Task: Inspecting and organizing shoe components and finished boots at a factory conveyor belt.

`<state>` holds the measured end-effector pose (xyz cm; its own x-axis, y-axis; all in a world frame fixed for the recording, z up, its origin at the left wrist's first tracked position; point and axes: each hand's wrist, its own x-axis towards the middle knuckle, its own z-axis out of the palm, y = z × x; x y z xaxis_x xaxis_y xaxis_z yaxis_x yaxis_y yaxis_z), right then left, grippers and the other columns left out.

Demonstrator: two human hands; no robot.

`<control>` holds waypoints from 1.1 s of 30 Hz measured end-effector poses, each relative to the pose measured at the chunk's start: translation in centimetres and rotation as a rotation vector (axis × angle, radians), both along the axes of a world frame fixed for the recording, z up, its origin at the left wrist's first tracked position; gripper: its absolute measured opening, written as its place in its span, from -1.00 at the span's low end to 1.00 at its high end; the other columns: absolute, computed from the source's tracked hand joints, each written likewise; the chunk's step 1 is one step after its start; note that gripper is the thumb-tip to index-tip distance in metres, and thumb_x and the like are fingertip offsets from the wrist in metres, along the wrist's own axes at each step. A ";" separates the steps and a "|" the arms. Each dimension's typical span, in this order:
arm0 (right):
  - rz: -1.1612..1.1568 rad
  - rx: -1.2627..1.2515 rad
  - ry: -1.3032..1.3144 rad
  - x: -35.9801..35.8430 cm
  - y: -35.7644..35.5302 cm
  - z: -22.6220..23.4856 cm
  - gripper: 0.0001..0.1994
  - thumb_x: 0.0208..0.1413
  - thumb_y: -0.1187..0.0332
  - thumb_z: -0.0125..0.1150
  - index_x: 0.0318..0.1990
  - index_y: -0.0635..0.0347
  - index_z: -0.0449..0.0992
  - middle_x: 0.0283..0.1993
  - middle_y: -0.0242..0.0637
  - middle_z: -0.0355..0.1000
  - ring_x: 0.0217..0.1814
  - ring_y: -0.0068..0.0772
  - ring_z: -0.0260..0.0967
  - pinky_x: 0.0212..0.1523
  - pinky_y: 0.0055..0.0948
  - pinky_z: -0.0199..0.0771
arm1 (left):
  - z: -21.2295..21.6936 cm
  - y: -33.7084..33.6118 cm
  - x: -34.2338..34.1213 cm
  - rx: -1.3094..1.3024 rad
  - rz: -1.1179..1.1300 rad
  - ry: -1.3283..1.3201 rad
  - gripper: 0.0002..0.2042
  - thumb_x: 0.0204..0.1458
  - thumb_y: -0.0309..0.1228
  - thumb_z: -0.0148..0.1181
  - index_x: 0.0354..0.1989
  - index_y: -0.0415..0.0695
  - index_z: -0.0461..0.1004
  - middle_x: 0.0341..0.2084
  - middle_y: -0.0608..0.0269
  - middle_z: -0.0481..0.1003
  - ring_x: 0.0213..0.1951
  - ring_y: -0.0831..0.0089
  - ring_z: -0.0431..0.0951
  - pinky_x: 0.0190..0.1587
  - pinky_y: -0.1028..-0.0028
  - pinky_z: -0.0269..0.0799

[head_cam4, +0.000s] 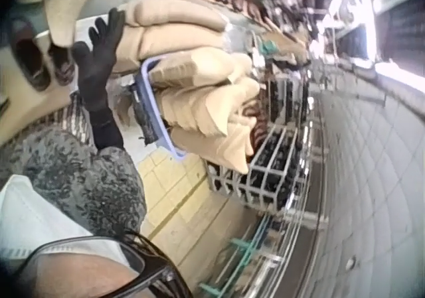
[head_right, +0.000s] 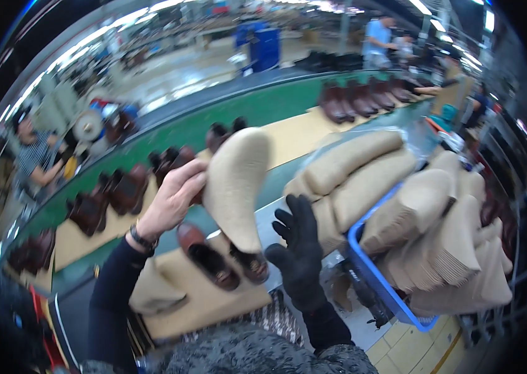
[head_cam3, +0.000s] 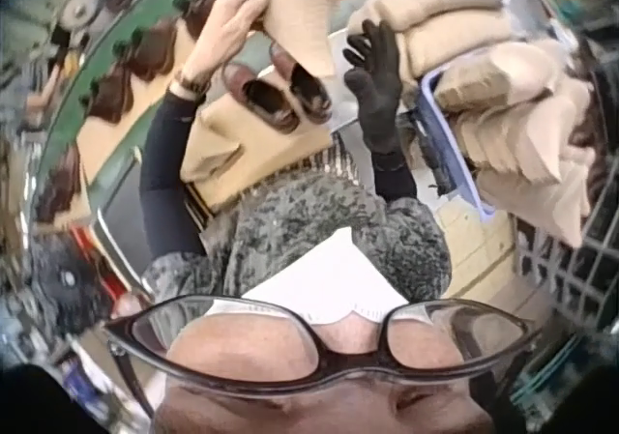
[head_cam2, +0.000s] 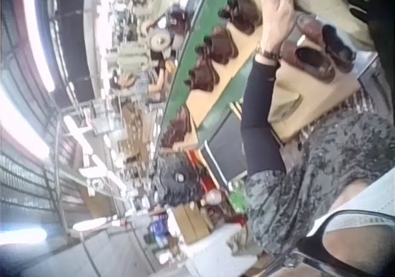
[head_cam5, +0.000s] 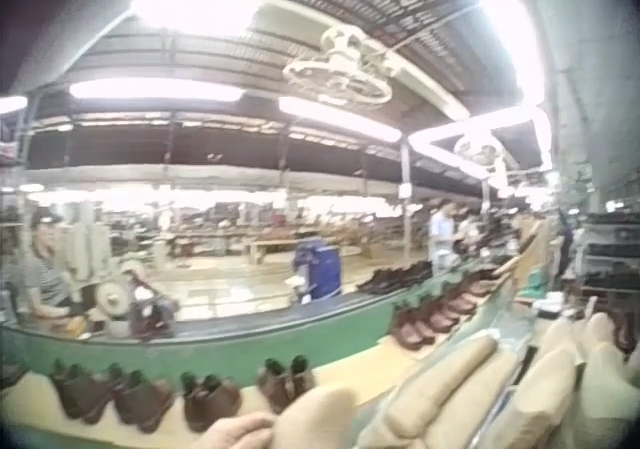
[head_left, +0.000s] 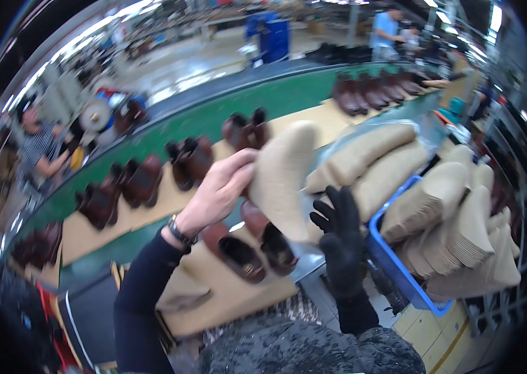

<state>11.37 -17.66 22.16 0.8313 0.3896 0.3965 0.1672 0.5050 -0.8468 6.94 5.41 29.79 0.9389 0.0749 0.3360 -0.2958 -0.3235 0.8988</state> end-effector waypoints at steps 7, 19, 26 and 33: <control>0.690 0.049 0.381 -5.3 6.6 1.2 -0.28 0.06 0.39 0.30 0.35 0.26 0.09 0.29 -0.16 0.22 0.28 -0.27 0.24 0.21 -0.31 0.34 | 3.3 0.0 -11.5 -0.224 0.087 0.081 -0.69 0.25 -0.37 0.06 0.08 -0.28 0.37 -0.17 0.29 0.49 -0.12 0.60 0.45 -0.03 0.53 0.42; 1.060 -0.276 -0.339 -19.3 18.6 0.3 -0.56 0.07 0.54 0.22 0.15 0.27 0.38 -0.03 -0.18 0.45 0.03 -0.32 0.41 0.06 -0.39 0.42 | -1.1 4.7 -39.0 1.009 1.323 -0.241 -0.66 -0.08 -0.68 0.28 -0.07 -0.20 0.49 -0.29 0.20 0.60 -0.29 0.42 0.65 -0.26 0.50 0.57; 1.053 -0.169 -1.261 -27.1 23.4 -3.7 -0.56 -0.03 0.34 0.31 0.05 0.17 0.41 0.11 -0.01 0.33 0.22 0.11 0.22 0.23 -0.02 0.21 | -13.0 2.2 -46.6 1.412 1.320 0.614 -0.71 -0.06 -0.48 0.10 -0.10 -0.14 0.51 -0.14 0.23 0.54 -0.15 0.34 0.55 -0.23 0.44 0.50; 0.976 -0.243 -1.463 -27.6 25.7 -5.9 -0.54 -0.04 0.32 0.30 0.07 0.14 0.41 0.12 -0.03 0.32 0.24 0.08 0.20 0.31 0.09 0.07 | -14.3 1.0 -47.2 1.172 1.251 0.720 -0.59 -0.07 -0.48 0.12 0.04 -0.17 0.46 0.06 0.09 0.44 0.09 0.16 0.43 0.06 0.29 0.42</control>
